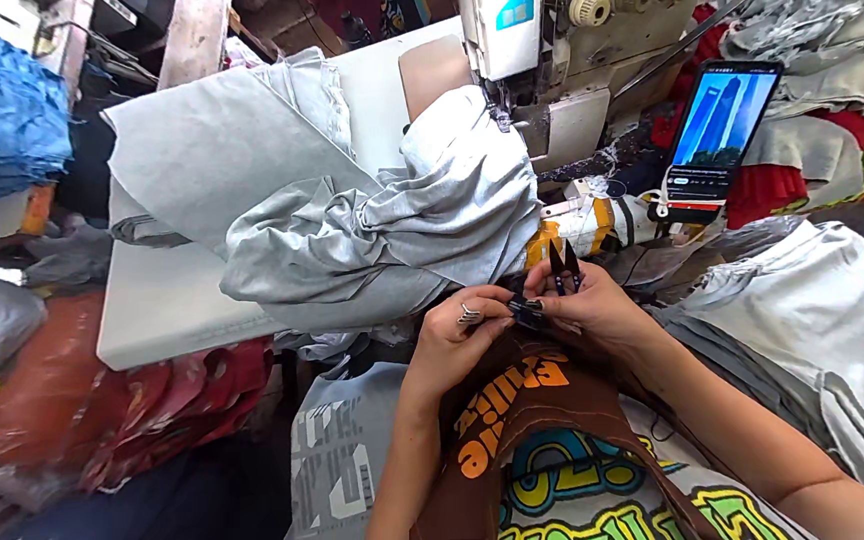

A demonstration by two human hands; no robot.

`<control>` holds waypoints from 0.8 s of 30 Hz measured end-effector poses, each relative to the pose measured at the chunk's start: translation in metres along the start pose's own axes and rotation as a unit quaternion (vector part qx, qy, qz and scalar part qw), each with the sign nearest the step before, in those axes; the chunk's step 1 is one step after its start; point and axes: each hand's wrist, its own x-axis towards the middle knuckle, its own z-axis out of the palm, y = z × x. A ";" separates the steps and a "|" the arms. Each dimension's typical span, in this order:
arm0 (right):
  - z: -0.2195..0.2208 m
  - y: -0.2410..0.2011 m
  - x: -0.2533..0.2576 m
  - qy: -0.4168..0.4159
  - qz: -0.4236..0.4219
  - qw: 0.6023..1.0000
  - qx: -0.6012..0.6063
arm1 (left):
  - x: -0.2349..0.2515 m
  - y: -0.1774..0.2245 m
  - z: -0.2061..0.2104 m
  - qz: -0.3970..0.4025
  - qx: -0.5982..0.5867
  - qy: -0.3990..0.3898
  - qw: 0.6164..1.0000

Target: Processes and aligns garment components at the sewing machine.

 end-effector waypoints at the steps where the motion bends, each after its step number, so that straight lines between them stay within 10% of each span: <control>1: 0.001 -0.002 0.000 0.009 -0.006 1.000 -0.009 | 0.000 0.001 0.000 -0.008 0.004 0.008 1.000; 10: 0.010 -0.014 0.011 0.016 -0.100 0.977 -0.186 | 0.033 0.027 -0.016 -0.017 0.181 -0.005 0.983; 24: 0.021 -0.027 0.035 0.106 -0.122 0.982 -0.093 | 0.062 0.027 0.011 -0.223 -0.201 0.259 0.918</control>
